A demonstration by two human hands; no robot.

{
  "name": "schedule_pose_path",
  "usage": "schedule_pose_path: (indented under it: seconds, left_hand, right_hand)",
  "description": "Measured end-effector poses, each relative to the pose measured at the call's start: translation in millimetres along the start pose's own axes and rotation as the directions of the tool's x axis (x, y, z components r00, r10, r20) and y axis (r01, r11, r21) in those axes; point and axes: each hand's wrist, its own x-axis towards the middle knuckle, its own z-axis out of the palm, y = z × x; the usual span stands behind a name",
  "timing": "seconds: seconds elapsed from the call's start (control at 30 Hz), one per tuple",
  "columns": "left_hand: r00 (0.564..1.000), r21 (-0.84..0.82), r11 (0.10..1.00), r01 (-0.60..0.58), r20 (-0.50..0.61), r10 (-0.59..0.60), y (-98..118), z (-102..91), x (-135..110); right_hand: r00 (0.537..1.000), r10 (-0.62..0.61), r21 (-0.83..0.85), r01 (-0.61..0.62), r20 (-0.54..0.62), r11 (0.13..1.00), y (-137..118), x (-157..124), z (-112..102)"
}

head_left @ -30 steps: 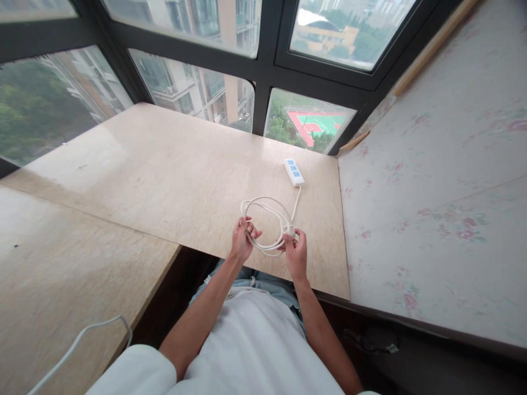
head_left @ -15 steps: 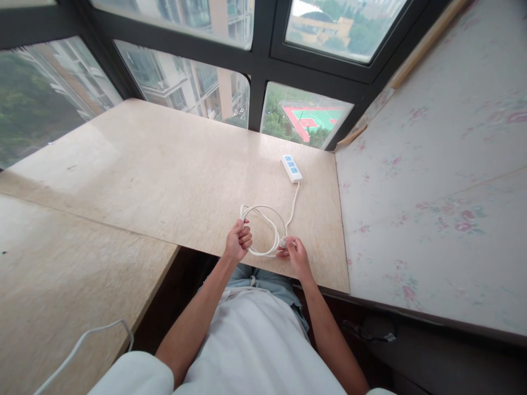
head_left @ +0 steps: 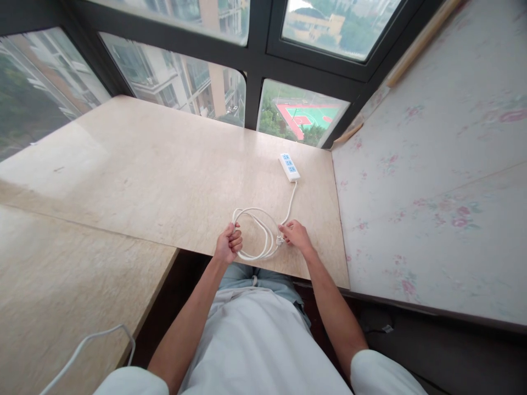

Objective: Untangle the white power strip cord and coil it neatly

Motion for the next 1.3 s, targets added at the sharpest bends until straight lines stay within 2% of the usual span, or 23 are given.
schedule_pose_path:
  seconds: [0.23,0.33,0.47,0.53,0.7,0.9,1.0,1.13,1.3]
  left_hand:
    - [0.999,-0.001,1.0,0.024,-0.027,-0.024,1.9,-9.9,-3.1]
    - [0.999,-0.009,0.999,0.04,-0.001,-0.04,2.4,-12.9,-4.2]
    - [0.998,-0.021,0.998,0.055,0.032,-0.054,6.7,-16.0,-6.5]
    - [0.996,-0.019,0.997,0.073,0.052,-0.072,11.5,-15.8,-8.7]
    - [0.982,0.007,0.992,0.128,0.139,-0.128,25.9,-6.6,-16.2]
    - [0.964,-0.027,0.985,0.173,0.209,-0.164,29.1,12.3,-20.4]
    - [0.954,-0.043,0.979,0.199,0.236,-0.184,28.2,19.8,-20.5]
    - [0.937,-0.018,0.974,0.224,0.278,-0.21,30.9,27.7,-21.0]
    - [0.916,0.003,0.959,0.282,0.297,-0.27,34.3,34.5,-22.0]
  right_hand:
    - [0.998,0.065,0.171,-0.064,0.003,0.983,-13.5,4.6,14.9]
    - [0.992,0.105,0.283,-0.12,0.066,0.951,-15.6,4.9,15.4]
    - [0.983,0.097,0.439,-0.157,0.156,0.885,-13.1,-4.8,11.0]
    - [0.978,0.077,0.53,-0.171,0.195,0.83,-8.4,-11.2,8.7]
    - [0.976,0.0,0.777,-0.174,0.219,0.606,8.9,-17.2,10.6]
    - [0.992,0.006,0.857,-0.11,0.125,0.503,16.9,-12.2,19.4]
    - [0.994,0.015,0.871,-0.102,0.108,0.481,16.7,-12.7,20.7]
    - [0.989,0.0,0.884,-0.133,0.149,0.448,20.8,-15.6,18.9]
    - [0.973,-0.084,0.917,-0.171,0.214,0.359,31.1,-12.8,11.1]
